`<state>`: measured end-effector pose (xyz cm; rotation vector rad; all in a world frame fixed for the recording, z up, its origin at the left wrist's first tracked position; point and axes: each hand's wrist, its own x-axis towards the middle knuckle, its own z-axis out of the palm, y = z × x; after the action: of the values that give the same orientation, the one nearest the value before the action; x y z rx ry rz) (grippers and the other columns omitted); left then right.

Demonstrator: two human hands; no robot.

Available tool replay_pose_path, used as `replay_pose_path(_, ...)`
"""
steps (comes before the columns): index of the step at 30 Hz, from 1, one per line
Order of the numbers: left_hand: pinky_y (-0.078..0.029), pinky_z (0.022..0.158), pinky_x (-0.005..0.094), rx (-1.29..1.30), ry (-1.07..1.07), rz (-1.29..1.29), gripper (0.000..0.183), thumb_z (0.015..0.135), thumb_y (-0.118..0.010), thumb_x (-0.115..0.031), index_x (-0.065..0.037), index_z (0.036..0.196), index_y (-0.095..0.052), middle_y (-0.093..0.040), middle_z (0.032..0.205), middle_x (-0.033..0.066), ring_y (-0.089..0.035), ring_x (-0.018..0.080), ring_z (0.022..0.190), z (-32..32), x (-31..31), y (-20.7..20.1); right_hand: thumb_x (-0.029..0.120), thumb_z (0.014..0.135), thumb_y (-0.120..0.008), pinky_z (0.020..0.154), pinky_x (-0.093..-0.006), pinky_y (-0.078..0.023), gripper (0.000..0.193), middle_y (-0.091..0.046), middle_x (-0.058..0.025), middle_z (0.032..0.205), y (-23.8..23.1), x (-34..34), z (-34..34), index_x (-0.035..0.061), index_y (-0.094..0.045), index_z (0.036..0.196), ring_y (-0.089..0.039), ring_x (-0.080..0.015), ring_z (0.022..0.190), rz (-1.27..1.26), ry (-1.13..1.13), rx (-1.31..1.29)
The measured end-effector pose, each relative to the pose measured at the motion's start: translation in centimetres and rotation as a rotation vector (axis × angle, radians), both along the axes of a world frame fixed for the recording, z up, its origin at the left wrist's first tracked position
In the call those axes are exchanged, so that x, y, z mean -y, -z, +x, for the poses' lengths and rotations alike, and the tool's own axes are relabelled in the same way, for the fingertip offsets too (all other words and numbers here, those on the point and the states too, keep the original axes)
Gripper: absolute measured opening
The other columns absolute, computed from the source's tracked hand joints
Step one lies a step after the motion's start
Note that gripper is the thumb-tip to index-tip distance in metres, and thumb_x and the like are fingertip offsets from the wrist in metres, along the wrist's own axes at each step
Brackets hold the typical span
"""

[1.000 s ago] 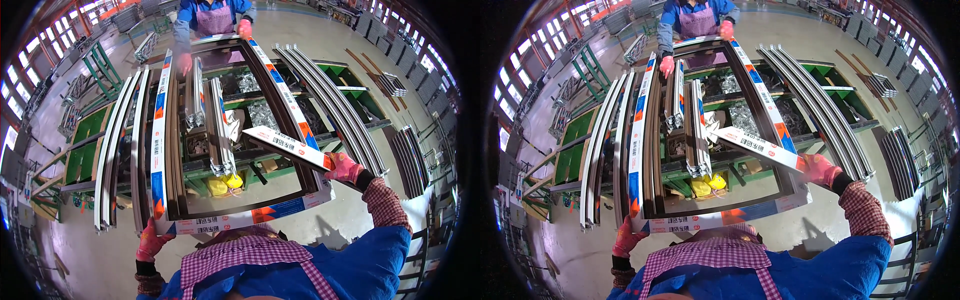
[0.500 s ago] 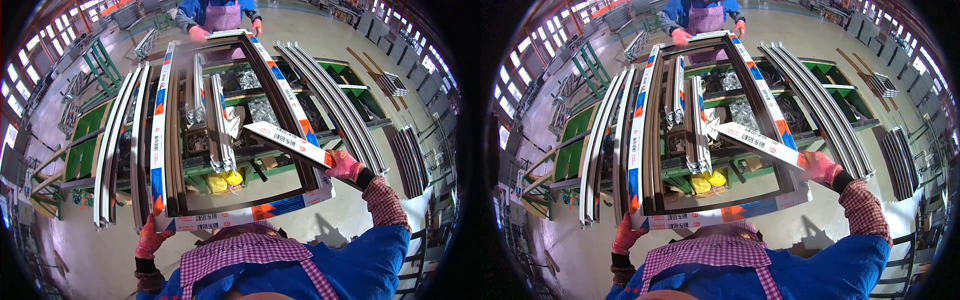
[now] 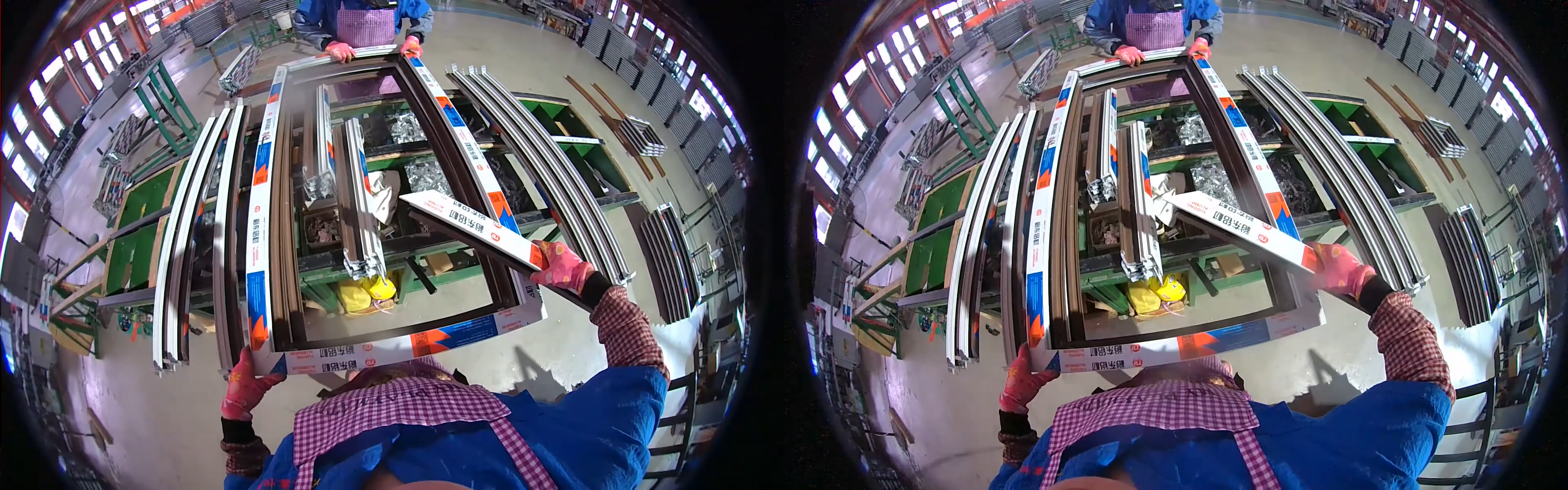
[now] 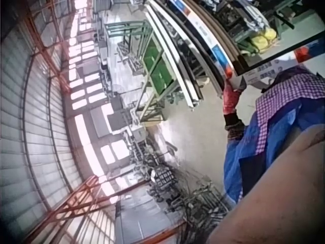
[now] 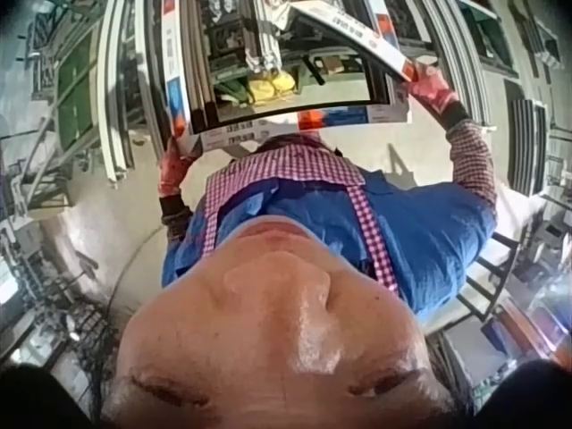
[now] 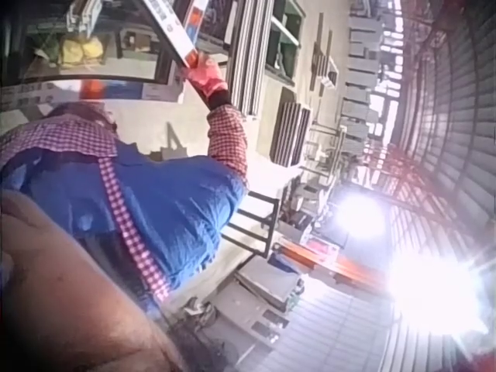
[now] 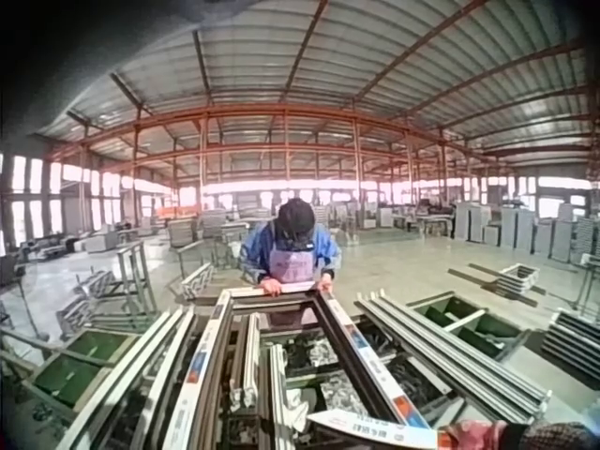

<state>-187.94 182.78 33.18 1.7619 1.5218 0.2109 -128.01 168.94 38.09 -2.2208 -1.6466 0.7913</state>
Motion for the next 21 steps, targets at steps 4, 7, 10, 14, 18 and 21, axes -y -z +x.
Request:
replay_pose_path(4,-0.043,0.097,0.0352,0.022,0.002,0.019,0.095,0.065,-0.085,-0.021,0.006,0.139,-0.031,-0.056,0.124,0.0194,-0.054,0.0271,0.116,0.1,-0.1,0.1,0.020,0.062,-0.074,0.086,-0.0345,-0.047,0.063,-0.065,-0.0192,0.098,-0.4,-0.2,-0.1,-0.0013,-0.055,0.118,-0.063,-0.0287,0.094,-0.041,0.032,0.066)
replay_pose_path(7,-0.044,0.096,0.0347,0.101,0.024,0.034,0.093,0.065,-0.085,-0.019,0.004,0.138,-0.034,-0.058,0.122,0.0170,-0.056,0.0255,0.112,-1.4,-0.2,2.3,0.020,0.062,-0.074,0.086,-0.0346,-0.047,0.063,-0.065,-0.0189,0.099,-0.8,-0.4,-0.4,-0.0011,-0.055,0.118,-0.063,-0.0285,0.095,-0.076,0.029,0.054)
replay_pose_path(10,-0.047,0.091,0.0347,0.116,0.037,0.133,0.094,0.063,-0.087,-0.023,0.007,0.134,-0.035,-0.061,0.115,0.0188,-0.060,0.0272,0.107,-1.9,-0.3,3.2,0.021,0.062,-0.074,0.086,-0.0353,-0.047,0.064,-0.065,-0.0195,0.099,-0.1,-0.3,0.1,-0.0009,-0.054,0.119,-0.063,-0.0288,0.095,-0.024,0.008,0.004)
replay_pose_path(14,-0.046,0.093,0.0347,0.083,0.038,0.117,0.098,0.062,-0.088,-0.025,0.008,0.136,-0.033,-0.059,0.118,0.0193,-0.058,0.0268,0.109,-1.5,-0.3,2.7,0.022,0.063,-0.074,0.086,-0.0354,-0.047,0.064,-0.065,-0.0196,0.100,-0.2,-0.3,0.0,-0.0011,-0.054,0.119,-0.063,-0.0287,0.095,-0.020,0.004,0.052)
replay_pose_path(18,-0.046,0.092,0.0343,0.095,0.035,0.090,0.090,0.063,-0.087,-0.021,0.003,0.135,-0.037,-0.060,0.117,0.0148,-0.058,0.0229,0.106,-1.6,-0.4,2.7,0.023,0.063,-0.073,0.086,-0.0355,-0.047,0.064,-0.065,-0.0201,0.099,-0.2,-0.3,0.0,-0.0015,-0.054,0.119,-0.063,-0.0290,0.094,-0.054,0.005,0.123)
replay_pose_path(21,-0.045,0.094,0.0342,0.130,0.025,0.075,0.099,0.062,-0.088,-0.027,0.009,0.136,-0.032,-0.059,0.119,0.0192,-0.058,0.0258,0.111,-1.9,-0.3,3.1,0.023,0.063,-0.073,0.085,-0.0356,-0.048,0.063,-0.065,-0.0199,0.098,0.0,-0.5,0.2,-0.0016,-0.054,0.118,-0.063,-0.0293,0.093,-0.050,0.006,0.110)
